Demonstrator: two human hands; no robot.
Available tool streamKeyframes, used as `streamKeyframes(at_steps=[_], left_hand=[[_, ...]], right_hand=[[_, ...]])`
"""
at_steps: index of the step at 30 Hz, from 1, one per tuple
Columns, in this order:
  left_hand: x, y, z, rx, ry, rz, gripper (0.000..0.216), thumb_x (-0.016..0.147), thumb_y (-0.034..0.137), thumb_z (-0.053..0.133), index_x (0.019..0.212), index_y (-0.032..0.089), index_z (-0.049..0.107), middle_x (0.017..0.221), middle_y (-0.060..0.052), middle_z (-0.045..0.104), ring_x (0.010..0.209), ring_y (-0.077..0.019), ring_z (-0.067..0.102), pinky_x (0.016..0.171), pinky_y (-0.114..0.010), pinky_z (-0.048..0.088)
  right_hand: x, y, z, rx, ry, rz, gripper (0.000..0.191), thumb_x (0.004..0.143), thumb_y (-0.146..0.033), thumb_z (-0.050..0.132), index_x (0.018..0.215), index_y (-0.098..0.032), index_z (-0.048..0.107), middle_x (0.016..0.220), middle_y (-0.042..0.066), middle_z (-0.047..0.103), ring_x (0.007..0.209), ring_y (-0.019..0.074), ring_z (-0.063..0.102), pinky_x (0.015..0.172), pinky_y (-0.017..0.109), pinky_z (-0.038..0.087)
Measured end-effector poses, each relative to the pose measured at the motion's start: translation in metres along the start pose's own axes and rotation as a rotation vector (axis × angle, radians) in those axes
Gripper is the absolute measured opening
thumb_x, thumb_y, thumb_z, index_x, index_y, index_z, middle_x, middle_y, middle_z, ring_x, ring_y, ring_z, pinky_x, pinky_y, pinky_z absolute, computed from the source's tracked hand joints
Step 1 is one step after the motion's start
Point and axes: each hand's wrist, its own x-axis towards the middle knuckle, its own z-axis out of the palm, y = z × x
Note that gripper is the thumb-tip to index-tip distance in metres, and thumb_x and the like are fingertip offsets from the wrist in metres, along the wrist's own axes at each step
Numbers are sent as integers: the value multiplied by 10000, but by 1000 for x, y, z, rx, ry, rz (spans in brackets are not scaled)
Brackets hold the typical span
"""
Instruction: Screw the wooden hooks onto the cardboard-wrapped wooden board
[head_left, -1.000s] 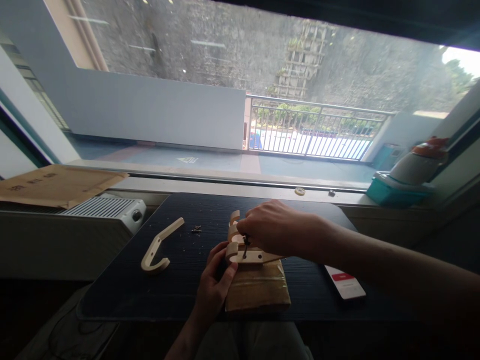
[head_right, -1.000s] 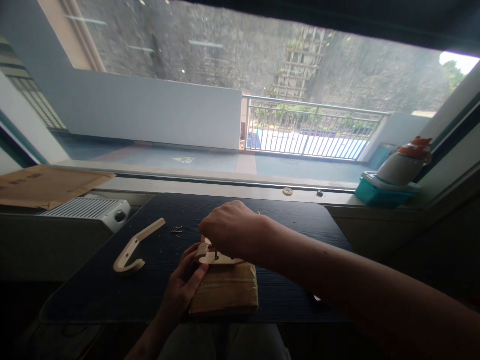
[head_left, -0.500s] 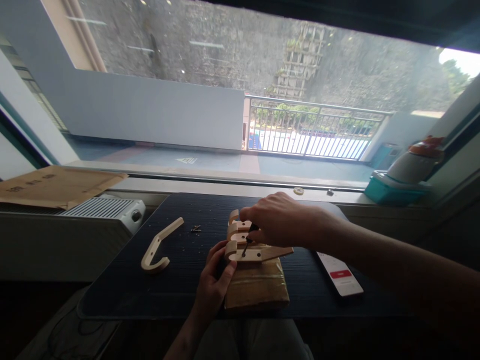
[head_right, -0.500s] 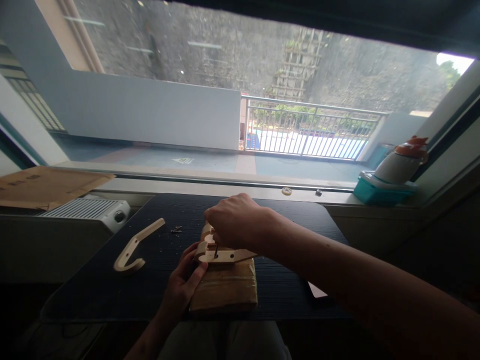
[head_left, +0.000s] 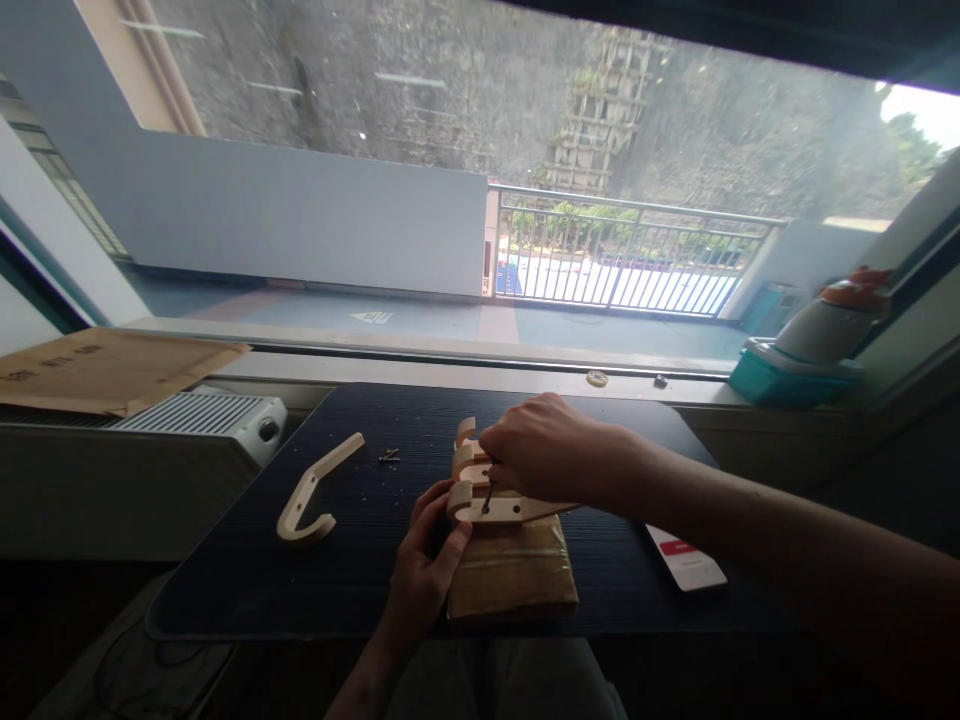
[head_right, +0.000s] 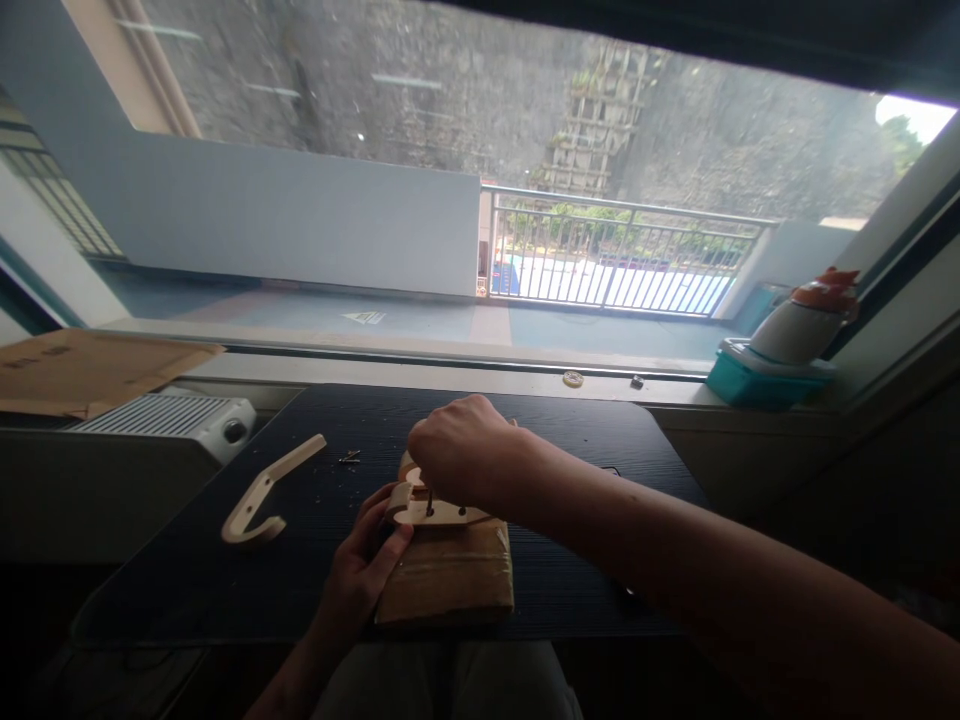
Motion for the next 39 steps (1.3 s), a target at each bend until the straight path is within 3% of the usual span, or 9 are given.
streamKeyframes(at_steps=[7,11,16,20,31,34,39], left_hand=[[1,6,0,-18,24,-11,258,803,317,583,1040,220,619,1256,-62,495,1191,-247,458,1020,-373,361],[1,6,0,-25,25,-8,258,804,310,583,1045,223,617,1255,-61,495,1183,-247,467,1017,-373,365],[1,4,1,-22,5,-9,254,825,307,560,1062,224,602,1275,-55,475,1178,-240,468,1017,-362,360],[1,4,0,-8,3,8,251,826,304,560,1060,221,599,1258,-55,481,1178,-237,463,1014,-356,359],[0,7,1,-20,23,-11,256,807,318,579,1044,228,618,1257,-47,495,1188,-235,464,1009,-337,366],[0,6,1,-19,22,-4,253,812,313,576,1047,229,618,1259,-48,495,1187,-236,467,1009,-340,368],[1,6,0,-21,25,-8,256,809,317,579,1046,227,620,1262,-52,495,1175,-245,482,998,-352,383]], right_hand=[[-6,2,-9,-14,6,11,178,847,-282,515,818,-150,629,702,44,644,601,145,569,512,256,320],[-13,0,-15,-16,-2,-26,112,806,-205,561,882,-166,633,743,39,652,624,146,572,506,253,313],[-13,-9,-7,-47,-6,-98,107,774,-81,545,775,-154,623,781,57,646,652,164,587,497,256,324],[-10,-10,0,-51,28,-70,126,785,-68,525,790,-147,623,787,69,649,653,168,593,499,251,339],[-6,-5,-11,-53,-23,21,163,857,-249,518,829,-142,638,749,69,662,658,182,609,537,273,369],[-10,-9,-15,-49,-35,9,104,836,-198,542,868,-145,626,747,62,658,639,168,602,532,264,364],[-11,-15,-8,-45,-13,-80,101,794,-93,546,771,-148,628,777,77,656,712,188,608,523,265,359]])
